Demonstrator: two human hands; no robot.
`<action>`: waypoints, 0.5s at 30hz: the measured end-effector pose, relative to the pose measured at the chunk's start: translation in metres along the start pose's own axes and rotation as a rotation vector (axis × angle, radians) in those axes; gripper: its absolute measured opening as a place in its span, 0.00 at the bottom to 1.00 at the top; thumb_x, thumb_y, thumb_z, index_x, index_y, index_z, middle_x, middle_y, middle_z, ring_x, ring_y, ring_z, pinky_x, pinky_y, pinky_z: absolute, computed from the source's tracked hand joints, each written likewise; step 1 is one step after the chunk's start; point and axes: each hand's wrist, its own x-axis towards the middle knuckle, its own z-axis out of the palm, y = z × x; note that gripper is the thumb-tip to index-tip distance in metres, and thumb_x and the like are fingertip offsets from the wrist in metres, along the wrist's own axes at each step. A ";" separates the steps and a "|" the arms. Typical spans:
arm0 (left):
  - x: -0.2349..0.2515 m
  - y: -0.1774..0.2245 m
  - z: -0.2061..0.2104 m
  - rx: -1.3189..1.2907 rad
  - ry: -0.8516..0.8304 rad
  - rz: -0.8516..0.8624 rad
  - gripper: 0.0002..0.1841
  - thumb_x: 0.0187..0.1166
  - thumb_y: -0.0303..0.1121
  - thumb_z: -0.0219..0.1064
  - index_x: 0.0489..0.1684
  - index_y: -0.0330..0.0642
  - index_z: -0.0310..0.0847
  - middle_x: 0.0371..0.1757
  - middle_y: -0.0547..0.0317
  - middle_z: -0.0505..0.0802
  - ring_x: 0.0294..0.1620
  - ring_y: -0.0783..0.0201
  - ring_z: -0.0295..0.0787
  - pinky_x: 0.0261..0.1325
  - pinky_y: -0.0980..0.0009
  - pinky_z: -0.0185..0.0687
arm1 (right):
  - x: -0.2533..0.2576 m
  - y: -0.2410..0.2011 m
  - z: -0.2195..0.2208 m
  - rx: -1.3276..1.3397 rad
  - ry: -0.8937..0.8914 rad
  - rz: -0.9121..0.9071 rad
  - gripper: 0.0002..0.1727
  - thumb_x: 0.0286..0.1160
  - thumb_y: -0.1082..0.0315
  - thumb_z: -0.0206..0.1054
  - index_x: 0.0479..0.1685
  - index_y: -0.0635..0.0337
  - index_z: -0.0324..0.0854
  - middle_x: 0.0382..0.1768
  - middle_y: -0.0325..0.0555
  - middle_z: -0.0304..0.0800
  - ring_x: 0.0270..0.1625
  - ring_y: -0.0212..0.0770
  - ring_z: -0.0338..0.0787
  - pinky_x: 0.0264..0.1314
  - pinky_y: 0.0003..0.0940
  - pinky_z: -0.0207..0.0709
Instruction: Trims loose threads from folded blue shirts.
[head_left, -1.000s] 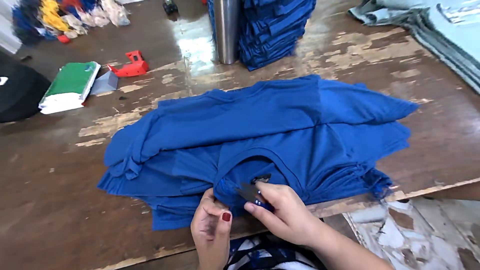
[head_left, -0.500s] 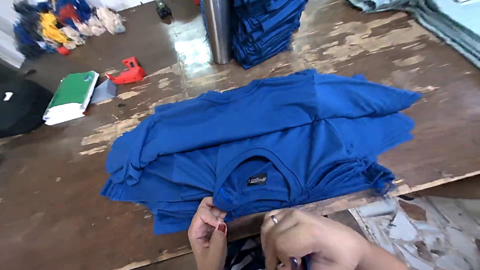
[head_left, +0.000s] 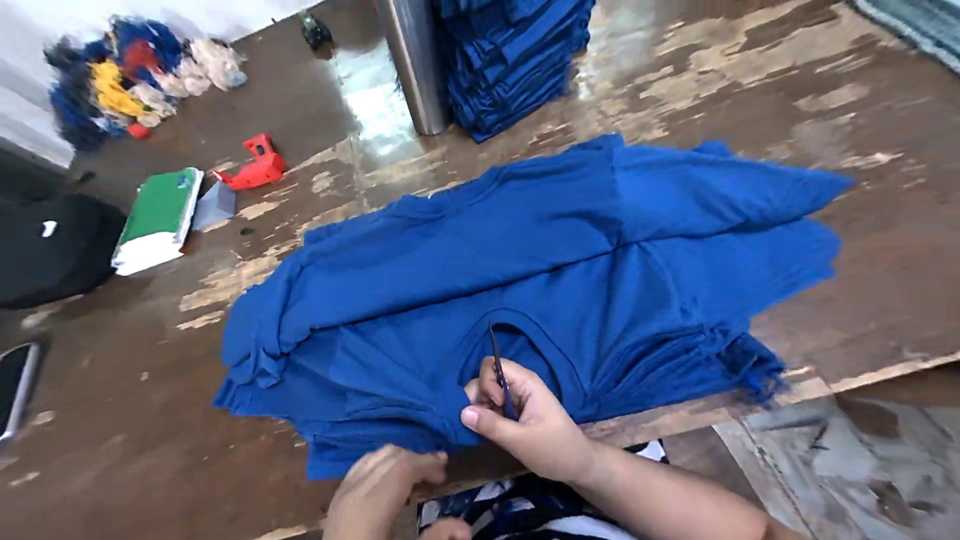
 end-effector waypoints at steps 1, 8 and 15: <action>0.008 0.001 0.003 0.080 0.031 -0.045 0.32 0.78 0.70 0.57 0.45 0.46 0.86 0.36 0.61 0.93 0.42 0.69 0.89 0.53 0.68 0.83 | -0.001 0.000 0.000 0.017 -0.003 0.022 0.09 0.75 0.74 0.66 0.33 0.53 0.71 0.29 0.26 0.78 0.31 0.15 0.74 0.34 0.11 0.66; 0.038 0.014 0.010 0.406 -0.012 -0.166 0.24 0.88 0.45 0.55 0.18 0.42 0.77 0.15 0.58 0.78 0.20 0.61 0.80 0.27 0.64 0.77 | -0.002 -0.007 -0.007 0.148 -0.105 0.118 0.07 0.83 0.71 0.59 0.35 0.54 0.72 0.35 0.29 0.78 0.37 0.17 0.74 0.41 0.16 0.67; 0.026 -0.001 -0.029 -0.010 -0.376 0.069 0.22 0.89 0.48 0.58 0.25 0.46 0.84 0.27 0.61 0.88 0.38 0.66 0.86 0.48 0.67 0.81 | -0.008 -0.008 -0.012 0.191 -0.148 0.147 0.06 0.83 0.72 0.57 0.36 0.54 0.71 0.40 0.30 0.82 0.38 0.17 0.74 0.41 0.15 0.67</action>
